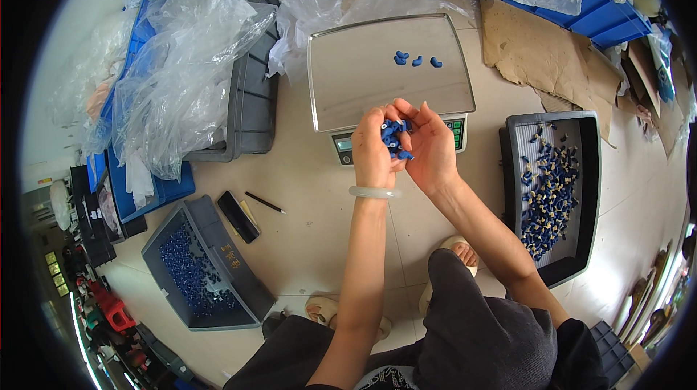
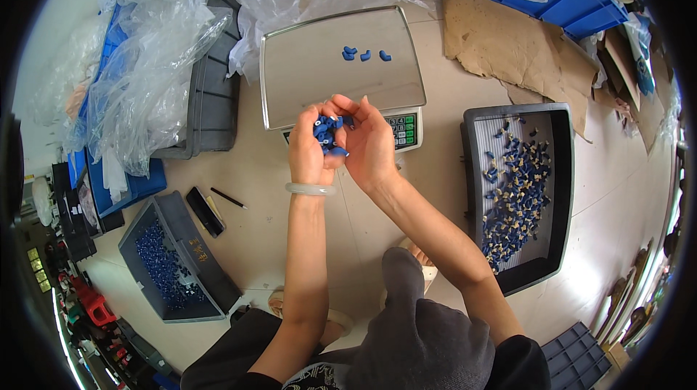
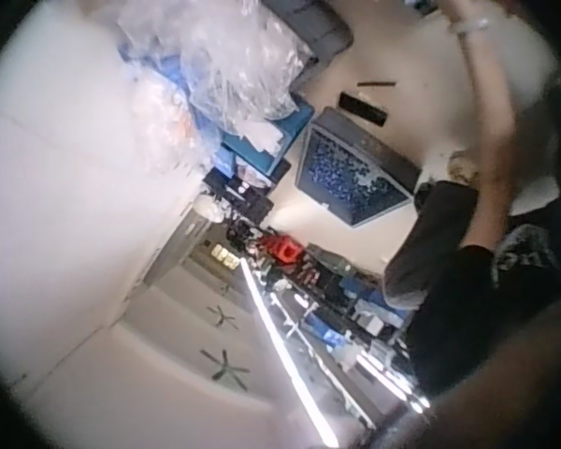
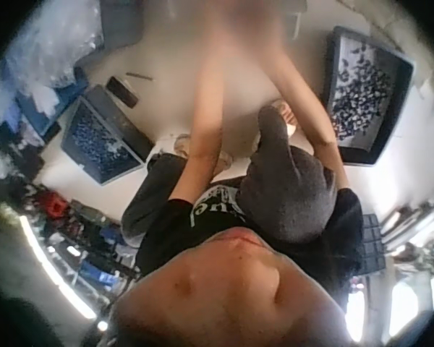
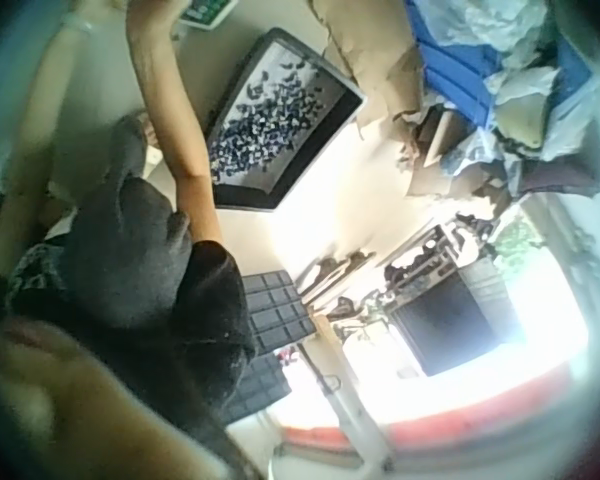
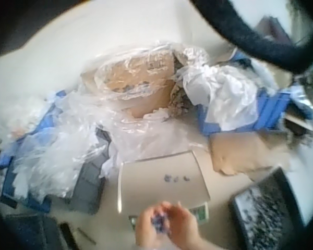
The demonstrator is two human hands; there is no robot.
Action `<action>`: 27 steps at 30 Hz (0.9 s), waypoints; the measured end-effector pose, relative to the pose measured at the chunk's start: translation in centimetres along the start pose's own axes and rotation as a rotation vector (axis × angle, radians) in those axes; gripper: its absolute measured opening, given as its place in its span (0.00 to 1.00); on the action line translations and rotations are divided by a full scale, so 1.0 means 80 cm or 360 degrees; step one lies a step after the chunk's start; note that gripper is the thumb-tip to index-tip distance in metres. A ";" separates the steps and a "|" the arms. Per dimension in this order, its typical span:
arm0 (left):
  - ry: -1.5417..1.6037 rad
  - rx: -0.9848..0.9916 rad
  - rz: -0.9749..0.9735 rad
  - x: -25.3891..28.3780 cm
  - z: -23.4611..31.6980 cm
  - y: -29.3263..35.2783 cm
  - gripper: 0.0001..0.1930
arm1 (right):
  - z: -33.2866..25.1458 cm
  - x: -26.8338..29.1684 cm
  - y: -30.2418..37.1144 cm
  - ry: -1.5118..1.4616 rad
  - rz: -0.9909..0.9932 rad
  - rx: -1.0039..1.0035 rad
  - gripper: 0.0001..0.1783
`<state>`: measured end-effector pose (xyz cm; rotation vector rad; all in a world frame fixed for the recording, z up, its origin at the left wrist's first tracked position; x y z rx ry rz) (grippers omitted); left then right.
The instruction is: The person sorts small blue and white plastic components by hand using a digital scale and a large container.
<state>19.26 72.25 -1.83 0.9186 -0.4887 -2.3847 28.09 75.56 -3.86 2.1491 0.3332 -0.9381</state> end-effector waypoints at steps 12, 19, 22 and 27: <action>0.0691 -0.0090 -0.0032 0.008 -0.018 -0.007 0.13 | 0.004 -0.014 0.000 -0.0429 0.0103 0.0252 0.18; 0.1829 -0.0344 -0.0305 0.024 -0.048 0.002 0.13 | 0.004 -0.034 0.017 -0.0707 -0.0096 0.0461 0.11; 0.1967 -0.0336 -0.0510 0.030 -0.047 0.009 0.12 | 0.011 -0.039 0.021 -0.0619 -0.0071 0.0408 0.11; 0.2019 -0.0274 0.0025 0.041 -0.062 0.016 0.09 | 0.024 -0.029 0.012 -0.0711 0.0022 0.0386 0.13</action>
Point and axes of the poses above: each hand's wrist, its own y-axis away from the middle knuckle, its own x-axis out of the back of the hand, z = x × y, the point moved 2 cm from there along -y, towards the middle knuckle, and after that the axes turned 4 degrees about y, right-handed, at the moved point
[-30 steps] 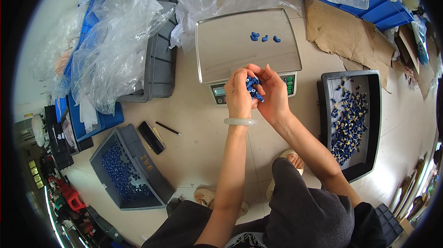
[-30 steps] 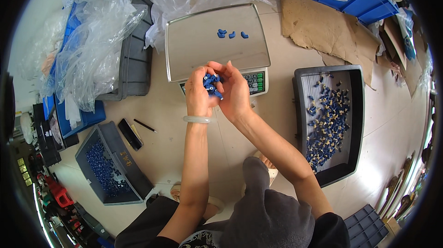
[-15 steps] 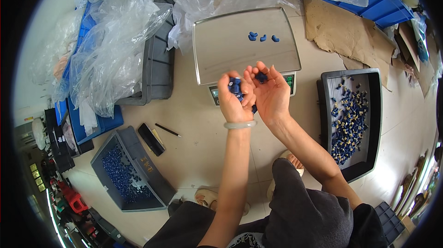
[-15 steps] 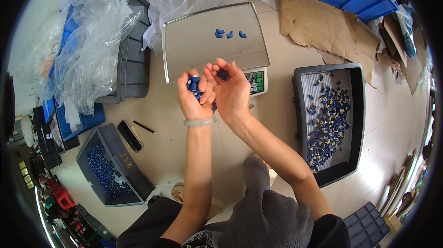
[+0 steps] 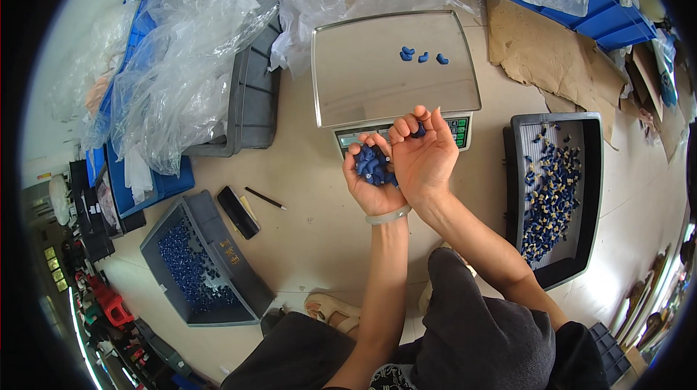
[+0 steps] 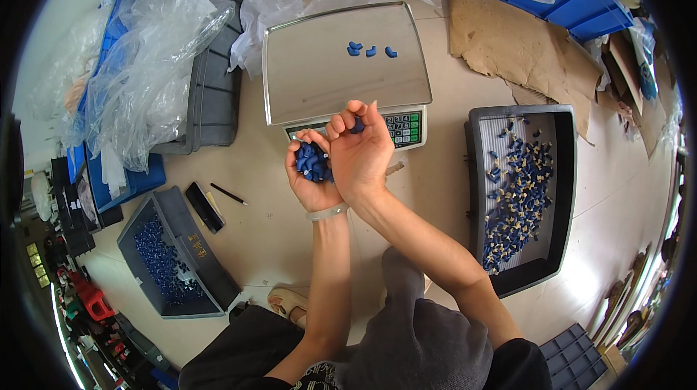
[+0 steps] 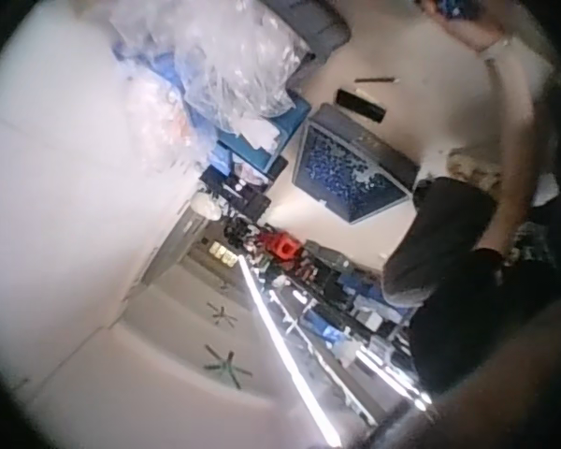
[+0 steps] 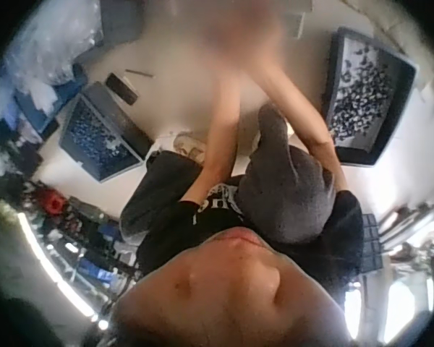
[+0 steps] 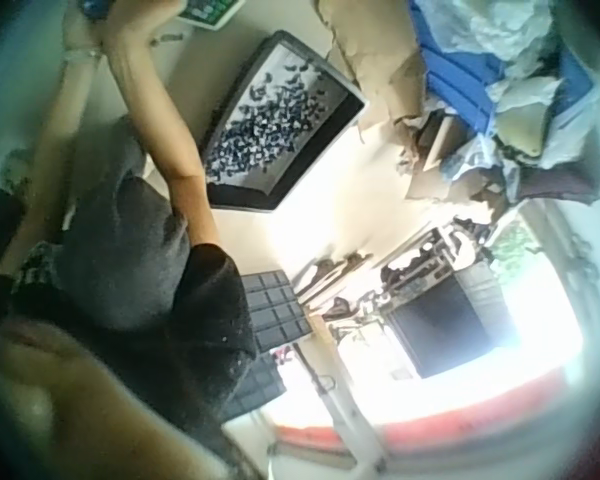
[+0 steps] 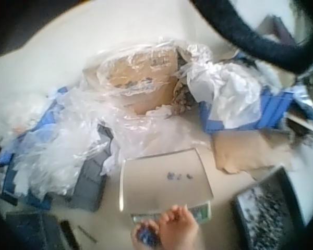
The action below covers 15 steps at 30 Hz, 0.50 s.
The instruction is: The person sorts small blue and white plastic components by hand using a digital scale and a large container.
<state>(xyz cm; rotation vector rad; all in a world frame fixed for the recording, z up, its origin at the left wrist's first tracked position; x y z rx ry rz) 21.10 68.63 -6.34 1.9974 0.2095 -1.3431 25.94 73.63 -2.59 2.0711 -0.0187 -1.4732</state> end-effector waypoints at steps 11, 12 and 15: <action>0.0385 0.0172 0.0028 0.020 0.018 0.012 0.09 | -0.035 0.004 -0.051 0.0280 -0.0141 0.0032 0.29; 0.0368 0.0189 0.0014 0.016 0.021 0.012 0.09 | -0.043 -0.001 -0.061 0.0540 -0.0256 0.0097 0.31; 0.0196 0.0146 -0.0104 0.006 0.024 0.007 0.09 | -0.064 -0.006 -0.076 0.0986 -0.0397 0.0150 0.35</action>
Point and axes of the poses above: each hand's wrist, its own y-axis away from the middle knuckle, its own x-axis out of the back of the hand, z = x × y, the point moved 2 cm from there along -y, towards the middle knuckle, and after that the axes turned 4 degrees about y, right-handed, at the moved point
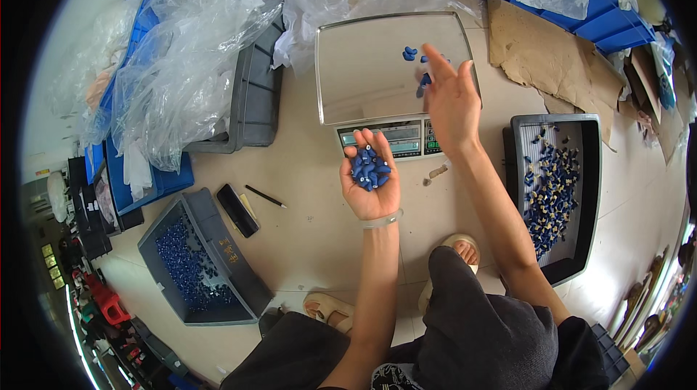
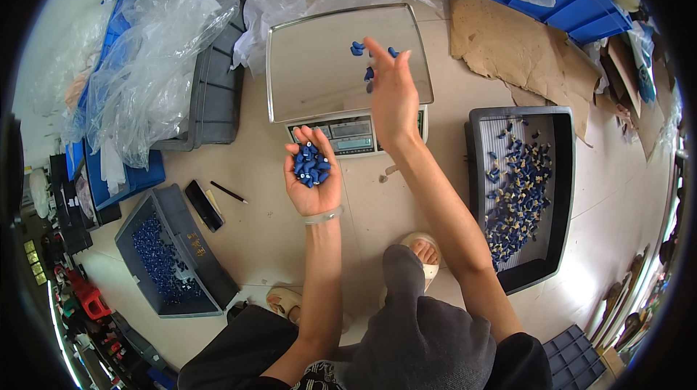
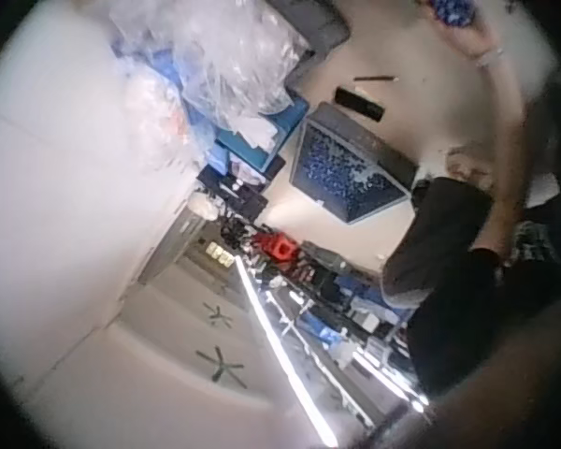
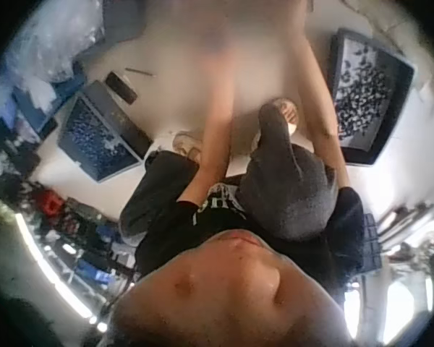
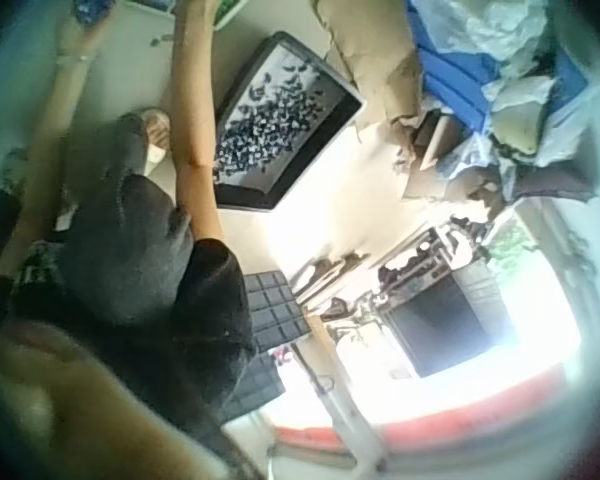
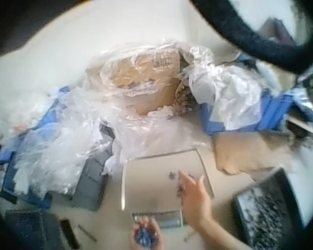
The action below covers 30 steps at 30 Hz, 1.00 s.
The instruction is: The person sorts small blue and white plastic components by hand using a digital scale and a large container.
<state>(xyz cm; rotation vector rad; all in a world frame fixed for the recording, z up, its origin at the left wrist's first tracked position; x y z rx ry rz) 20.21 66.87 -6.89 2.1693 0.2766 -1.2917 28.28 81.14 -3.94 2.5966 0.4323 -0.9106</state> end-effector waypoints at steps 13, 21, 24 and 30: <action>-0.0933 -0.0223 -0.0344 -0.027 -0.029 -0.004 0.12 | 0.050 -0.037 0.118 -0.0145 0.0102 -0.0330 0.30; -0.0793 -0.0202 -0.0374 -0.031 -0.020 -0.012 0.13 | 0.045 -0.047 0.113 -0.0309 0.0091 -0.0339 0.28; -0.0744 -0.0210 -0.0255 -0.033 -0.025 -0.010 0.13 | 0.041 -0.049 0.110 -0.0166 0.0065 -0.0335 0.23; -0.0686 -0.0189 -0.0245 -0.025 -0.019 -0.011 0.13 | 0.051 -0.040 0.103 -0.0176 0.0234 -0.0359 0.15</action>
Point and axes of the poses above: each hand's wrist, its own y-axis away from the middle knuckle, its own x-axis out of the back of the hand, z = x × y, the point moved 2 cm from there along -y, towards the middle knuckle, and after that the axes turned 4 degrees about y, right-handed, at the moved point
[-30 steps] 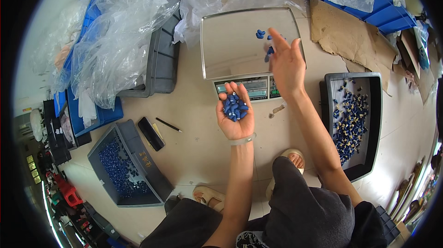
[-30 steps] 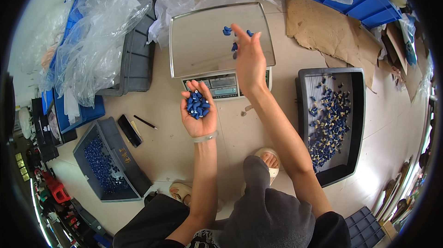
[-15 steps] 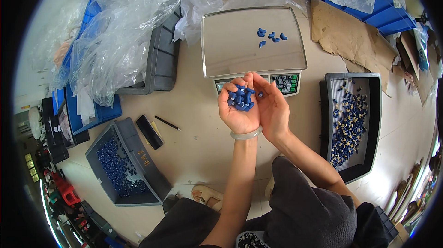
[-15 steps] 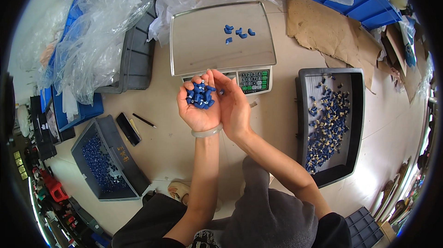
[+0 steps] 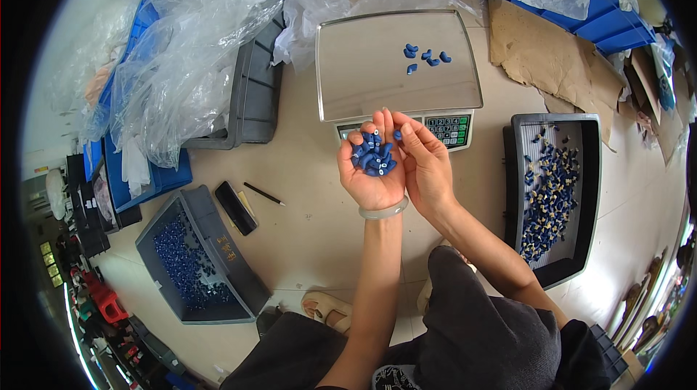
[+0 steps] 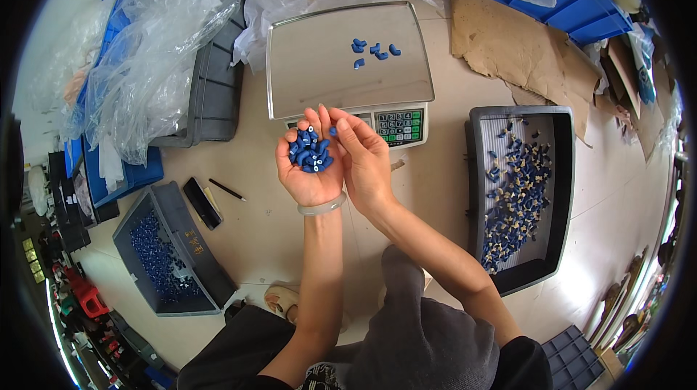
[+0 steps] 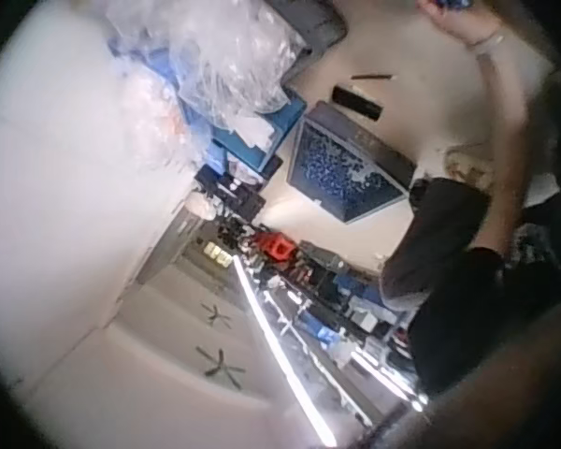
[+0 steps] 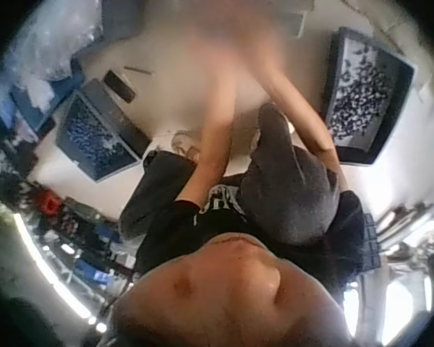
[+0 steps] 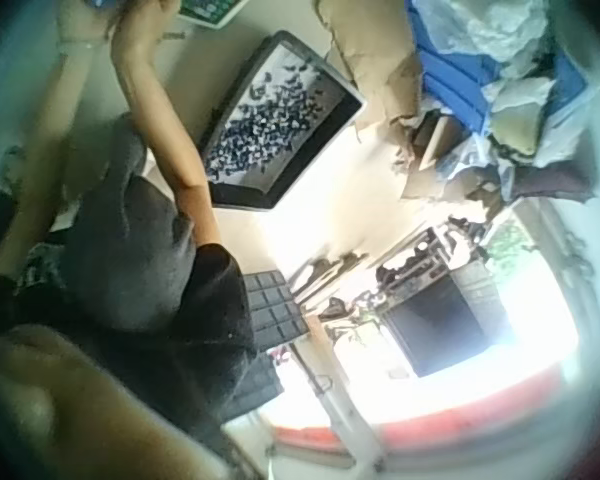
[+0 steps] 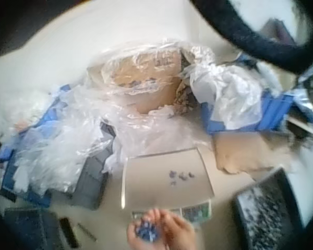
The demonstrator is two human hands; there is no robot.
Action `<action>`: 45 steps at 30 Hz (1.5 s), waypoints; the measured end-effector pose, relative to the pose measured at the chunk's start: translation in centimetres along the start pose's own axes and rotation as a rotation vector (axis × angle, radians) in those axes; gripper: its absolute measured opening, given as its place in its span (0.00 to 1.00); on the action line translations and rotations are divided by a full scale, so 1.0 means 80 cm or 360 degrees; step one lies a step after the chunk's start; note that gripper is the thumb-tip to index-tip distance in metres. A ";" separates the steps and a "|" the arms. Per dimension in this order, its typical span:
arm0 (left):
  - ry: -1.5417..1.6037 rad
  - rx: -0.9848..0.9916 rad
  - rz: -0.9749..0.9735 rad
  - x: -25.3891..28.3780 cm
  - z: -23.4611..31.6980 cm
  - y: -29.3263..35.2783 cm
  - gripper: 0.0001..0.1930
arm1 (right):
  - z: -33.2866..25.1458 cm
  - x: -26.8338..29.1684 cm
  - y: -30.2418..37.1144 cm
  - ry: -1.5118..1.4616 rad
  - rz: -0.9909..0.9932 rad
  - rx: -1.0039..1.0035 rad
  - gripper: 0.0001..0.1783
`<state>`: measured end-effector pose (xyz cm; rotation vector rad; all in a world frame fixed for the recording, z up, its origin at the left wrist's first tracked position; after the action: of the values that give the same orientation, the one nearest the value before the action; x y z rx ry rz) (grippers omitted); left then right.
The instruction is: The person sorts small blue and white plastic components by hand using a digital scale and a large container.
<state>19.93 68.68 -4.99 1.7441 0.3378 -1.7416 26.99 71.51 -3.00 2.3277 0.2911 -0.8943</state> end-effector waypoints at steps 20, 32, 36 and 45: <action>-0.0057 -0.0075 -0.0178 -0.004 0.022 -0.017 0.13 | -0.037 0.001 -0.040 0.0386 0.0035 0.0680 0.33; 0.0069 0.0039 -0.0200 -0.008 0.004 -0.016 0.14 | 0.000 -0.006 0.004 0.0643 -0.0386 0.0373 0.33; 0.0141 0.0043 -0.0125 -0.007 0.006 -0.015 0.12 | -0.001 -0.010 0.004 0.0270 -0.0319 0.0105 0.29; -0.0034 -0.0017 -0.0170 -0.009 0.002 -0.014 0.13 | 0.000 -0.015 0.004 0.0714 -0.0335 0.0385 0.26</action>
<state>19.10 69.62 -4.59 1.7266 0.4374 -1.8286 26.25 71.28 -2.07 2.7510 0.6548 -0.5104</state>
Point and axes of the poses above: each hand's wrist, its own y-axis away from the middle knuckle, its own x-axis out of the back of the hand, z = x × y, the point moved 2 cm from there along -y, towards the middle knuckle, and after that the axes turned 4 degrees about y, right-handed, at the moved point
